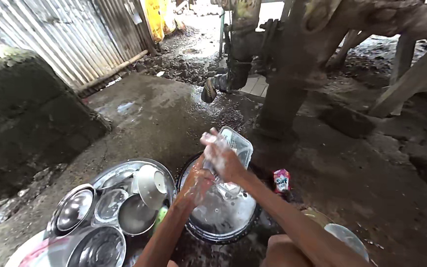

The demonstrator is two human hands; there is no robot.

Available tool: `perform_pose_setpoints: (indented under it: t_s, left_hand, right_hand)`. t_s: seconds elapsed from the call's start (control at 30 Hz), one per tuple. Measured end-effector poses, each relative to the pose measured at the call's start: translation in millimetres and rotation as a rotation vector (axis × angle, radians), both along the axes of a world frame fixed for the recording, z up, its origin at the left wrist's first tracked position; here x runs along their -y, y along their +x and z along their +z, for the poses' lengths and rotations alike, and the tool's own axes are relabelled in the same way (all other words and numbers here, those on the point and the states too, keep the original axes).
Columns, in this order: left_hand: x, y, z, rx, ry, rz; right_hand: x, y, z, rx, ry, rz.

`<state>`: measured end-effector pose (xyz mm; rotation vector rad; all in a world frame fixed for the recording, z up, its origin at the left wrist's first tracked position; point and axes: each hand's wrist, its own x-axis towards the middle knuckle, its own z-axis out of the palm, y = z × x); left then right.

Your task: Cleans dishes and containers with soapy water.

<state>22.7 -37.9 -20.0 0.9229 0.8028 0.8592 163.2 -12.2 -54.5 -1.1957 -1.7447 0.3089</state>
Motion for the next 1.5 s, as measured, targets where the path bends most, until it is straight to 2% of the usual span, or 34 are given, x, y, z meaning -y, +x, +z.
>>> perform_pose_setpoints:
  t_s: [0.1, 0.17, 0.27, 0.33, 0.43, 0.53, 0.6, 0.67, 0.73, 0.83, 0.9, 0.97, 1.03, 1.13, 1.2, 1.23, 1.33, 1.43, 1.5]
  left_hand:
    - [6, -2, -1, -0.082, -0.034, 0.057]
    - [4, -5, -5, -0.073, 0.001, -0.013]
    - [2, -8, -6, -0.061, 0.067, -0.131]
    - [2, -8, -9, -0.045, 0.072, -0.141]
    - [-6, -11, -17, -0.039, 0.041, -0.161]
    - [-16, -8, -21, -0.097, 0.024, -0.12]
    - [-15, 1, -18, -0.073, 0.019, 0.015]
    - [-18, 1, -18, 0.004, 0.049, 0.1]
    - [-20, 1, -16, 0.023, 0.079, 0.166]
    - [-24, 4, -15, 0.029, 0.095, 0.271]
    - [-22, 7, -20, 0.028, 0.1, 0.253]
    - [-21, 5, -20, 0.014, 0.082, 0.195]
    - [-21, -4, -10, -0.019, -0.004, 0.151]
    - [-25, -17, -6, 0.007, 0.045, 0.063]
    - [-23, -16, -4, -0.012, 0.073, 0.135]
    - [-24, -15, -5, -0.019, 0.097, 0.171]
    - [-32, -19, -9, -0.033, 0.241, 0.214]
    - [-38, -28, -9, 0.003, 0.362, 0.238]
    - [-36, -28, -9, 0.036, 0.315, 0.255]
  right_hand:
    - [13, -13, -8, 0.028, 0.158, 0.121]
    - [-5, 3, -10, 0.041, 0.175, 0.057]
    - [-34, 40, -4, -0.071, -0.037, -0.187]
    - [-46, 50, 0, -0.142, -0.149, -0.348]
    - [-50, 49, 6, -0.031, -0.181, -0.416]
    - [-33, 15, 20, 0.214, -0.064, -0.226]
    - [-24, -14, 11, 0.277, 0.252, -0.104]
    - [-30, -26, 7, 0.241, 0.411, -0.096]
    - [-40, -23, 8, 0.176, 0.339, -0.206]
    - [-51, -11, 14, -0.049, 0.015, -0.4]
    - [-54, -5, 17, -0.142, -0.145, -0.487]
    - [-53, -2, 20, -0.097, -0.192, -0.489]
    - [-47, -4, 23, 0.038, -0.1, -0.425]
    - [-37, -18, 18, 0.226, 0.333, -0.181]
    - [-36, -29, 16, 0.324, 0.503, -0.034]
    - [-38, -29, 17, 0.341, 0.524, -0.002]
    - [-47, -15, 23, 0.245, 0.401, -0.104]
    - [-54, 7, 20, 0.097, 0.066, -0.387]
    - [-53, 15, 13, 0.028, -0.156, -0.49]
